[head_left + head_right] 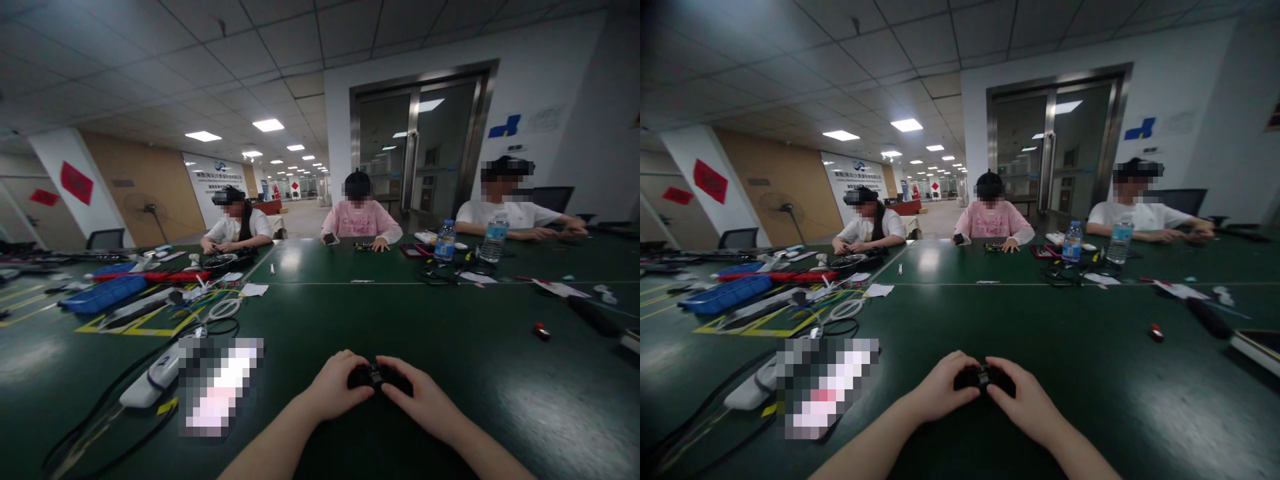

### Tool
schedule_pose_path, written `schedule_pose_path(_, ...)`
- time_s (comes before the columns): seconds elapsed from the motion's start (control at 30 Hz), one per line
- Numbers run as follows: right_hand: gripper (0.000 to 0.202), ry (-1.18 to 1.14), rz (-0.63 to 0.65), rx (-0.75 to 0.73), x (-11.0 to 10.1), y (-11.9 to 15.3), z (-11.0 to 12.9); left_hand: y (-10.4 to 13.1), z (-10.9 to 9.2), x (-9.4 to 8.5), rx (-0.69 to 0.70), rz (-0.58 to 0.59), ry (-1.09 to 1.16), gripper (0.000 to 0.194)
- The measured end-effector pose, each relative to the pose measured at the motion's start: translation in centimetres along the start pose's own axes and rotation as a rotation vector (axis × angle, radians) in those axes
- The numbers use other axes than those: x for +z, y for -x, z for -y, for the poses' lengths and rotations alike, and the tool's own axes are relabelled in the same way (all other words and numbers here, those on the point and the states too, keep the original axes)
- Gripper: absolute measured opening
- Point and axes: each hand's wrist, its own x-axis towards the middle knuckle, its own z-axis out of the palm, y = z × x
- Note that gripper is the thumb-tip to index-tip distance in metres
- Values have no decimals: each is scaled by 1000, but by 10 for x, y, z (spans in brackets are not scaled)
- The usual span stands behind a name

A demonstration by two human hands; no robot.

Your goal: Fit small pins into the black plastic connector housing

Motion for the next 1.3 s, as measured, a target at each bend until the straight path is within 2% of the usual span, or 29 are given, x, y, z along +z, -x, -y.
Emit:
schedule_pose_path(0.1, 46, 17, -7, -17, 1, 0, 3, 0, -1, 0, 25, -13, -13, 35)
schedule_pose_path(0.33, 30, 19, 3, -76, 2, 0, 9, 3, -1, 0, 51, -8, -21, 35)
schedule_pose_path(0.5, 30, 23, -9, -78, 2, 0, 10, 4, -3, -1, 24, 21, 10, 35)
schedule_pose_path(0.7, 32, 53, -13, -43, 3, 1, 10, 1, -1, -1, 11, 53, 25, 43)
schedule_pose_path(0.83, 34, 11, -31, -74, 3, 2, 9, 2, -1, 0, 4, 32, 49, 39)
schedule_pose_path(0.97, 25, -39, -39, -124, 3, 1, 8, 2, -4, 0, -5, 3, 108, 40)
schedule_pose_path(1.3, 24, 17, -17, -85, 2, 3, 13, 4, -4, -2, -37, 10, 118, 42)
